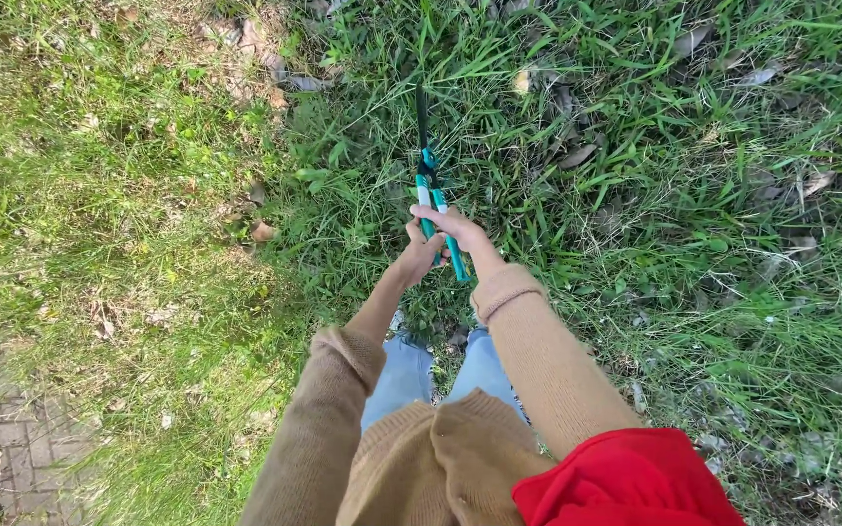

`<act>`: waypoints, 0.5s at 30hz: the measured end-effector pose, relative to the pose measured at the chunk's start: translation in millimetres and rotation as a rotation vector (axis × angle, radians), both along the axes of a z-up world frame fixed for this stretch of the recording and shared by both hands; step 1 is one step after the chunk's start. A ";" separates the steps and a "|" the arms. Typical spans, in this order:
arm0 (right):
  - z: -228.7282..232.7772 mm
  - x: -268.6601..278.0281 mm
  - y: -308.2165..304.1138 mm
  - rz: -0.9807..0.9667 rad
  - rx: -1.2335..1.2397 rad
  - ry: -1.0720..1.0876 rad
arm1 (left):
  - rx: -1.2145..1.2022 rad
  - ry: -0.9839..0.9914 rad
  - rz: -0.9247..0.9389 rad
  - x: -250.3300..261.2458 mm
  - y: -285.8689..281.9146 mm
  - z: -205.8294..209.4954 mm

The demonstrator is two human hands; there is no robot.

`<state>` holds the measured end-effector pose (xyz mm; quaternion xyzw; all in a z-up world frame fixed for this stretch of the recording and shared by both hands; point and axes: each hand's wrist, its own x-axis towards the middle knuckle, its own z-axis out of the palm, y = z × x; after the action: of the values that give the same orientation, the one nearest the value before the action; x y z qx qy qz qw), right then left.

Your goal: Trimming grass and weeds in a garden using long-handled shears

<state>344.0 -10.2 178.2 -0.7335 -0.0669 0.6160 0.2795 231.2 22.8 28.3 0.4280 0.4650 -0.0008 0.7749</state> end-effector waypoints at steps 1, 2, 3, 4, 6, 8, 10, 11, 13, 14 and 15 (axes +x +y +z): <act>-20.7 -0.4 -3.3 -0.048 0.018 0.016 | 0.010 -0.006 -0.015 -4.7 -4.7 1.9; -41.4 -0.8 -6.5 -0.097 0.036 0.031 | 0.020 -0.011 -0.030 -9.4 -9.2 3.8; -65.8 -4.1 -7.5 -0.097 0.035 0.031 | 0.019 -0.011 -0.031 -14.6 -8.6 21.7; -90.2 -7.4 -8.6 -0.146 0.063 0.029 | 0.023 0.006 -0.060 -19.8 -7.9 39.7; -132.7 -11.4 -12.2 -0.193 0.093 0.025 | 0.029 0.021 -0.087 -31.4 -6.7 46.9; -169.5 -15.2 -22.3 -0.195 0.142 -0.020 | -0.040 0.093 -0.012 -46.6 -10.1 24.5; -165.2 -22.9 -21.1 -0.186 0.154 -0.017 | -0.048 0.103 0.011 -51.7 -12.2 28.3; -163.5 -27.4 -23.2 -0.181 0.160 -0.012 | -0.060 0.116 0.033 -54.7 -15.7 29.9; -171.9 -36.0 -28.1 -0.197 0.178 0.029 | -0.051 0.130 0.030 -54.6 -25.4 46.6; -175.9 -40.6 -30.4 -0.214 0.199 0.071 | -0.040 0.143 0.027 -54.7 -30.0 55.1; -163.1 -45.5 -30.8 -0.216 0.197 0.070 | -0.042 0.142 0.025 -60.2 -32.4 47.7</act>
<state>298.5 -41.0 15.1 -0.6835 -0.0382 0.5980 0.4168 171.0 -9.6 76.0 0.4046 0.5242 -0.0313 0.7487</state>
